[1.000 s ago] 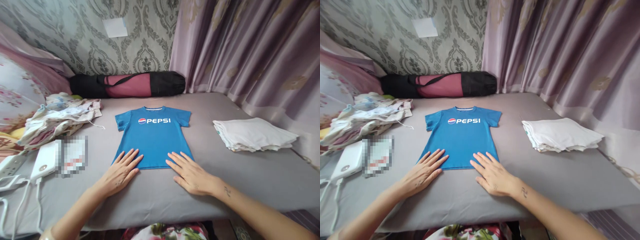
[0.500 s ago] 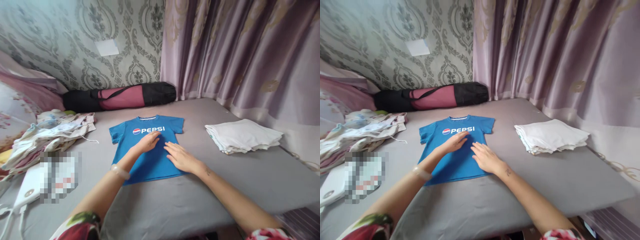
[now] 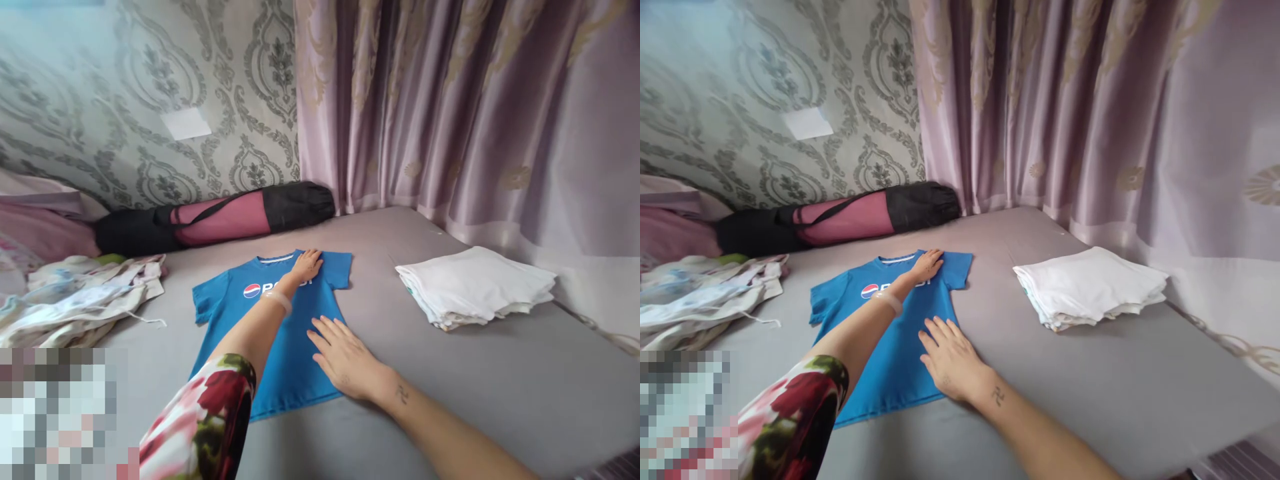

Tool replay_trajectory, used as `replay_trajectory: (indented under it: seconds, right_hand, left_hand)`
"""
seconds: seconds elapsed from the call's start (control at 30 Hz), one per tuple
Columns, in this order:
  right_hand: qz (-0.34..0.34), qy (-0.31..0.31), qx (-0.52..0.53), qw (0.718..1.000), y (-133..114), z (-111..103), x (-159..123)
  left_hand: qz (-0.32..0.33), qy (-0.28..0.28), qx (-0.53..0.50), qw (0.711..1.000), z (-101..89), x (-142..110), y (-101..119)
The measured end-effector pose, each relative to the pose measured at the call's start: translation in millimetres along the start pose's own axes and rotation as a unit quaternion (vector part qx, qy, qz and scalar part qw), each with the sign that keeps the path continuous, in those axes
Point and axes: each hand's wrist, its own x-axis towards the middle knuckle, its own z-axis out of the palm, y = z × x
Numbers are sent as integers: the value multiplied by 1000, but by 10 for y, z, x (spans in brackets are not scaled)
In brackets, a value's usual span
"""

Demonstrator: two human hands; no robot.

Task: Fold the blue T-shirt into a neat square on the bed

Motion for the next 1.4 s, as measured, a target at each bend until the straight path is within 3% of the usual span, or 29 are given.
replay_trajectory:
  seconds: [0.17,0.3,0.4,0.47,0.6,0.7,0.9,0.97,1.1,1.4]
  right_hand:
    - [-4,16,17,1000,7,-13,-54]
    - [10,63,77,995,80,-99,-44]
    - [112,152,137,972,171,-226,-16]
    - [209,166,140,953,228,-311,-14]
    - [311,62,86,944,258,-387,-62]
    - [319,3,44,947,192,-377,-95]
    - [315,-39,37,948,58,-409,-106]
    - [302,-32,49,951,36,-432,-114]
    - [281,-11,73,957,-8,-461,-132]
    - [249,33,137,958,-151,-441,-148]
  left_hand:
    - [-17,-5,23,1000,-77,180,118]
    - [-29,17,36,999,-203,160,390]
    - [17,-20,-28,999,-268,81,633]
    - [30,-75,-66,995,-290,25,764]
    - [-25,-96,-47,994,-319,-46,921]
    - [-61,-98,-49,992,-334,-44,981]
    - [-114,-91,-79,986,-298,27,990]
    - [-160,-87,-163,970,-294,35,943]
    - [-240,-51,-352,903,-337,8,780]
    - [-286,54,-567,771,-497,-295,269]
